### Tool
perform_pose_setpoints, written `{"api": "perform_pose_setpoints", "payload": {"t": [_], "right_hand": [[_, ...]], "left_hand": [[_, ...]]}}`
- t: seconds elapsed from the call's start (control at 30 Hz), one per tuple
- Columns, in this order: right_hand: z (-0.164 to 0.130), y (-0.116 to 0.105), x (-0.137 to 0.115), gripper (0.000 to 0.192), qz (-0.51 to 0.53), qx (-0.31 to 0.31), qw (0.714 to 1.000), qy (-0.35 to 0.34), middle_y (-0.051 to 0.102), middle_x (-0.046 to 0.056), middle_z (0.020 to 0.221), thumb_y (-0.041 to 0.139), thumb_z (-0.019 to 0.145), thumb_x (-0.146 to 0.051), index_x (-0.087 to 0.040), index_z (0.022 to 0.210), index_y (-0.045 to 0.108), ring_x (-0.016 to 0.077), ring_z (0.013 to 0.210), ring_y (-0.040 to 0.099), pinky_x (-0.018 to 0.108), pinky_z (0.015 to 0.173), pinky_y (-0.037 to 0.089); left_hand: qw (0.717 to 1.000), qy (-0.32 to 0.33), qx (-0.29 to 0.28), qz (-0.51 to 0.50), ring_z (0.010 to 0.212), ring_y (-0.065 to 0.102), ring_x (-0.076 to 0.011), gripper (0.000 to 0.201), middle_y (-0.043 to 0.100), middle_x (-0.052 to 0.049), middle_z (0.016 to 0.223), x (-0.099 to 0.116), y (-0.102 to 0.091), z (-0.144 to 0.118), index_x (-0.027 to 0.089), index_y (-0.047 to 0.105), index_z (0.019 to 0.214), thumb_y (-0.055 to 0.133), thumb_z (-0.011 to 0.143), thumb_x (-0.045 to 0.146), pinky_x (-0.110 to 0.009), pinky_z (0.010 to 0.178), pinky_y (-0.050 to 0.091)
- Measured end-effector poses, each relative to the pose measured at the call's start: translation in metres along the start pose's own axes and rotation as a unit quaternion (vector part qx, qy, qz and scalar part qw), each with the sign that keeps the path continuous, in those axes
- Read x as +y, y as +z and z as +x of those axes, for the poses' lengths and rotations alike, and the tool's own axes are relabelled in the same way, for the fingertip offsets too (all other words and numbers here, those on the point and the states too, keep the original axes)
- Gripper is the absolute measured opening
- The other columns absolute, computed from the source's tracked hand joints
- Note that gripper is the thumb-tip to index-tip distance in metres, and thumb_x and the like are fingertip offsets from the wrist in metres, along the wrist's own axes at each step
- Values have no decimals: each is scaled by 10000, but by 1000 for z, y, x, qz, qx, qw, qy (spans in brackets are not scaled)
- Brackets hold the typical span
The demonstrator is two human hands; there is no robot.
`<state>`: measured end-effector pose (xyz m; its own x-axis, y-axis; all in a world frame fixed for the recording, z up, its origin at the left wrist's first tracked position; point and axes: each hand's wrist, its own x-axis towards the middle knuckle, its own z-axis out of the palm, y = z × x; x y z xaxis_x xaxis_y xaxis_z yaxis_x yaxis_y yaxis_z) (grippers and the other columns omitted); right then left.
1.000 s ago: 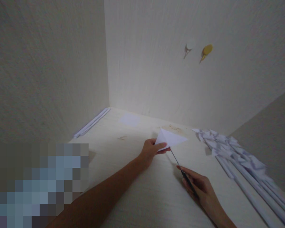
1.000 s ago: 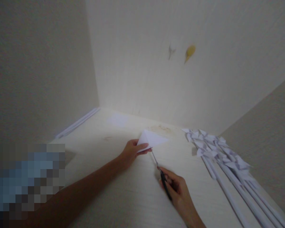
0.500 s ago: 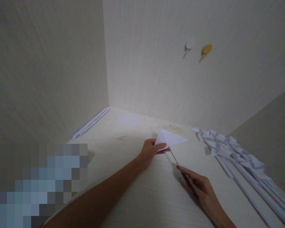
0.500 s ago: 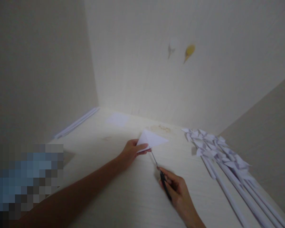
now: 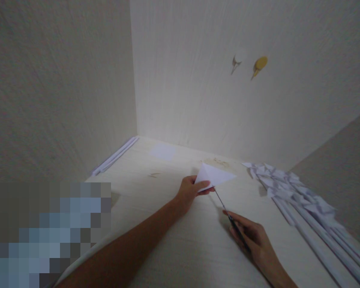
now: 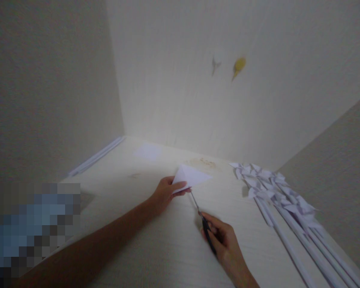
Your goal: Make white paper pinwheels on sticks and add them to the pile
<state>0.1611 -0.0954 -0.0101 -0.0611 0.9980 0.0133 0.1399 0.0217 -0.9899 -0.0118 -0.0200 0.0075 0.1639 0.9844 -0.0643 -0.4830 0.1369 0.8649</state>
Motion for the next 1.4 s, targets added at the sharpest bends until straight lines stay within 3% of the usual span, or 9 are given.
{"api": "perform_pose_setpoints", "payload": {"t": [0.47, 0.63, 0.73, 0.87, 1.0, 1.07, 1.13, 1.27, 1.4], "right_hand": [[2, -3, 6, 452, -40, -4, 999, -5, 561, 15, 616, 609, 593, -462, -163, 930, 646, 118, 523, 466, 224, 495, 404], [2, 0, 5, 420, -8, -1, 1000, -13, 443, -31, 506, 610, 601, -447, -165, 910, 639, 83, 444, 372, 210, 441, 346], [2, 2, 4, 406, -11, 1, 1000, -26, 390, -47, 490, 599, 619, -431, -151, 913, 617, 70, 420, 328, 199, 405, 288], [5, -1, 3, 375, -111, 31, 992, -58, 368, -55, 485, 534, 676, -407, -147, 945, 559, 77, 404, 323, 203, 383, 253], [15, -16, 0, 313, -353, 89, 928, -83, 525, -3, 600, 477, 707, -353, -164, 950, 537, 136, 509, 472, 246, 491, 365], [20, -22, -3, 314, -451, 85, 882, -103, 575, 58, 813, 422, 741, -316, -148, 984, 526, 176, 685, 534, 279, 620, 398], [24, -25, -8, 301, -537, 75, 836, -83, 564, 76, 899, 380, 762, -266, -156, 1007, 518, 196, 756, 540, 290, 632, 394], [30, -23, -15, 281, -635, 50, 769, -44, 545, 76, 895, 360, 767, -175, -184, 991, 530, 204, 790, 536, 263, 562, 377], [38, -23, -14, 328, -664, 23, 745, -62, 535, 87, 860, 348, 730, -61, -181, 939, 570, 194, 784, 522, 251, 553, 369]], "left_hand": [[1000, 0, 6, 7, 582, 597, -137, 204, 655, -128, 706, 1, 1, -1, 42, 639, 724, 648, 571, 176, -237, 592, 460], [1000, 3, 0, -6, 598, 600, -134, 203, 653, -123, 728, -1, 0, 1, 47, 634, 744, 642, 584, 172, -223, 583, 464], [999, 11, 26, -25, 620, 605, -132, 193, 648, -108, 748, -1, -1, 2, 59, 623, 762, 632, 605, 171, -216, 584, 467], [995, 32, 72, -55, 625, 609, -119, 172, 638, -88, 780, -1, -3, 4, 74, 599, 783, 604, 647, 179, -200, 575, 473], [997, 31, 68, -34, 564, 600, -109, 159, 639, -89, 760, 0, -2, 3, 74, 592, 770, 557, 695, 209, -198, 525, 471], [998, 25, 53, -18, 550, 596, -110, 163, 643, -94, 739, 0, -1, 2, 67, 597, 765, 544, 704, 208, -203, 528, 473], [999, 20, 33, -8, 547, 596, -116, 173, 647, -101, 713, 0, 0, 1, 56, 603, 771, 543, 704, 204, -213, 545, 478], [1000, 18, -2, 5, 550, 600, -128, 204, 651, -119, 706, -1, 1, -1, 41, 610, 762, 561, 690, 226, -234, 569, 476], [999, 27, -26, 20, 572, 608, -136, 257, 651, -135, 778, -1, 1, -3, 47, 616, 787, 572, 680, 276, -233, 568, 468]]}}
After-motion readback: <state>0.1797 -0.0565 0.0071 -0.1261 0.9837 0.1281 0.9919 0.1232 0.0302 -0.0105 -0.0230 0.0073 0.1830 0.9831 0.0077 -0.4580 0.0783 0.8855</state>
